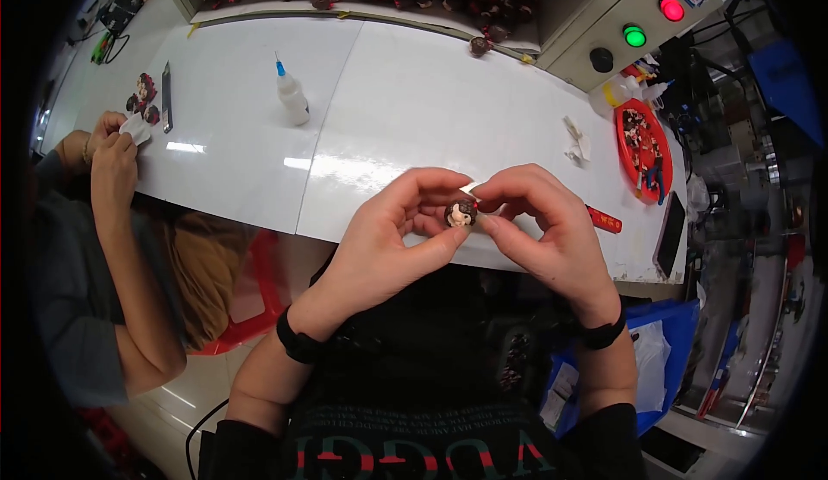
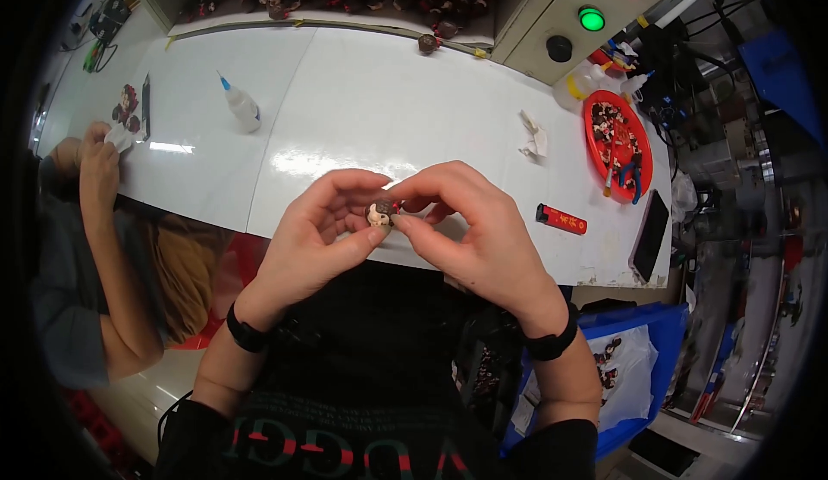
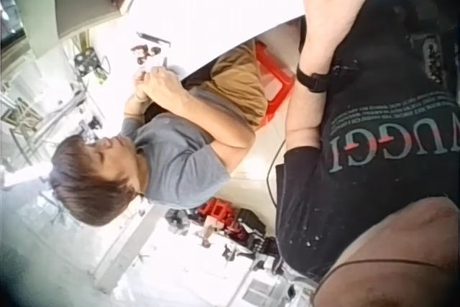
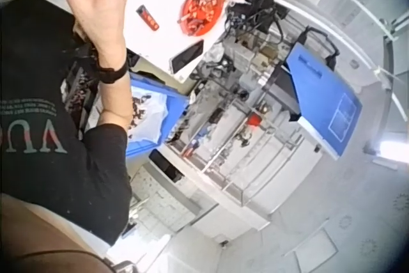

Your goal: Assembling small plastic figurines by gluing heads to bodies at a factory workbench.

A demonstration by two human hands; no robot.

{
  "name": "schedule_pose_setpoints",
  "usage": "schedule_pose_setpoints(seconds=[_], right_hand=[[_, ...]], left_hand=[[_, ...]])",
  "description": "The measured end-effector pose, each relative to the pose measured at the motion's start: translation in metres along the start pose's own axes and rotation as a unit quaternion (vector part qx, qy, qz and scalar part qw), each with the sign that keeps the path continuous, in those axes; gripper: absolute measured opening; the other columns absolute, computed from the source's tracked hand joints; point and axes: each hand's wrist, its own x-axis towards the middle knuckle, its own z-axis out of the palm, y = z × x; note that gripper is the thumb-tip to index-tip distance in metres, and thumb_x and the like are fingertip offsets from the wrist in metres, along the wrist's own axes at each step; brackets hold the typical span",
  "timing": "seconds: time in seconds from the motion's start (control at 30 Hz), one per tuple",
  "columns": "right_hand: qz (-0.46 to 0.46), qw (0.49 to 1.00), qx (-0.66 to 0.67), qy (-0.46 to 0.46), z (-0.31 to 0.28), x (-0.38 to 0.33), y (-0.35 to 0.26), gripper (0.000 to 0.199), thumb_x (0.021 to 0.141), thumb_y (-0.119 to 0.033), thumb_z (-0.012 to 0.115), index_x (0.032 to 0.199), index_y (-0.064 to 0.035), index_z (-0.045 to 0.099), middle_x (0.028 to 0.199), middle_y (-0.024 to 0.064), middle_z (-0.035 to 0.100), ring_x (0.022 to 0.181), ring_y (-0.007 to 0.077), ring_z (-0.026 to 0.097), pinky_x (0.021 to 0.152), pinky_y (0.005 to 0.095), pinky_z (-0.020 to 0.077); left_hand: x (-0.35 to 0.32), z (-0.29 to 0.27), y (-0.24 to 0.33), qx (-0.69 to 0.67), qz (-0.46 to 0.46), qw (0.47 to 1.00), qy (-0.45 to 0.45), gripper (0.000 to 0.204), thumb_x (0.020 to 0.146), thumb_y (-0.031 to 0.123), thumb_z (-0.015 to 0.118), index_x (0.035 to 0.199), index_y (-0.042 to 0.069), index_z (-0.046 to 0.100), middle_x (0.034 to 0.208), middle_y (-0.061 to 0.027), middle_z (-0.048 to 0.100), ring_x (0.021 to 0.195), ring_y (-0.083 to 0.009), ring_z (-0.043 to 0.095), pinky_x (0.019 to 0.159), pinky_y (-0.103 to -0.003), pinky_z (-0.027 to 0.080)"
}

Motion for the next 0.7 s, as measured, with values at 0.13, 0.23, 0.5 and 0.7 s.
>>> schedule_pose_setpoints(seconds=[0.13, 0.23, 0.5, 0.7], right_hand=[[-0.007, 0.998, -0.049, -0.028, -0.004, 0.005, -0.01, 0.019, 0.082, -0.003, 0.066, 0.101, -0.0028, 0.065, 0.094, 0.0075, 0.064, 0.08, 0.0167, 0.064, 0.068, 0.0264, 0.0524], [-0.003, 0.992, -0.109, -0.056, -0.011, 0.007, -0.013, 0.019, 0.08, 0.001, 0.067, 0.099, -0.0002, 0.066, 0.09, 0.0083, 0.067, 0.076, 0.0148, 0.065, 0.066, 0.0247, 0.0523], [-0.001, 0.983, -0.148, -0.107, -0.016, 0.011, -0.018, 0.014, 0.082, -0.006, 0.064, 0.096, -0.0015, 0.062, 0.084, 0.012, 0.065, 0.074, 0.0229, 0.066, 0.066, 0.0295, 0.0534], [-0.016, 0.983, -0.151, -0.099, -0.007, 0.009, -0.012, 0.017, 0.077, 0.001, 0.065, 0.093, -0.0005, 0.061, 0.085, 0.0079, 0.064, 0.077, 0.0186, 0.065, 0.07, 0.0273, 0.0535]], left_hand=[[-0.001, 0.0, -0.001, -0.002, -0.011, 1.0, 0.012, 0.033, 0.085, 0.003, 0.064, 0.117, -0.001, 0.055, 0.107, -0.0051, 0.061, 0.085, -0.0062, 0.057, 0.075, -0.02, 0.048], [0.0, 0.001, -0.005, 0.046, -0.002, 0.999, 0.002, 0.032, 0.085, 0.005, 0.066, 0.115, -0.001, 0.057, 0.102, -0.0043, 0.063, 0.084, -0.006, 0.058, 0.076, -0.021, 0.048], [0.0, 0.003, -0.01, 0.094, 0.037, 0.995, 0.027, 0.028, 0.083, 0.006, 0.068, 0.11, 0.001, 0.064, 0.099, -0.0053, 0.067, 0.088, -0.0095, 0.063, 0.08, -0.022, 0.051], [-0.001, 0.002, -0.016, 0.14, 0.083, 0.986, 0.03, 0.028, 0.081, 0.004, 0.069, 0.108, 0.0, 0.063, 0.098, -0.007, 0.067, 0.087, -0.0131, 0.066, 0.077, -0.024, 0.054]])
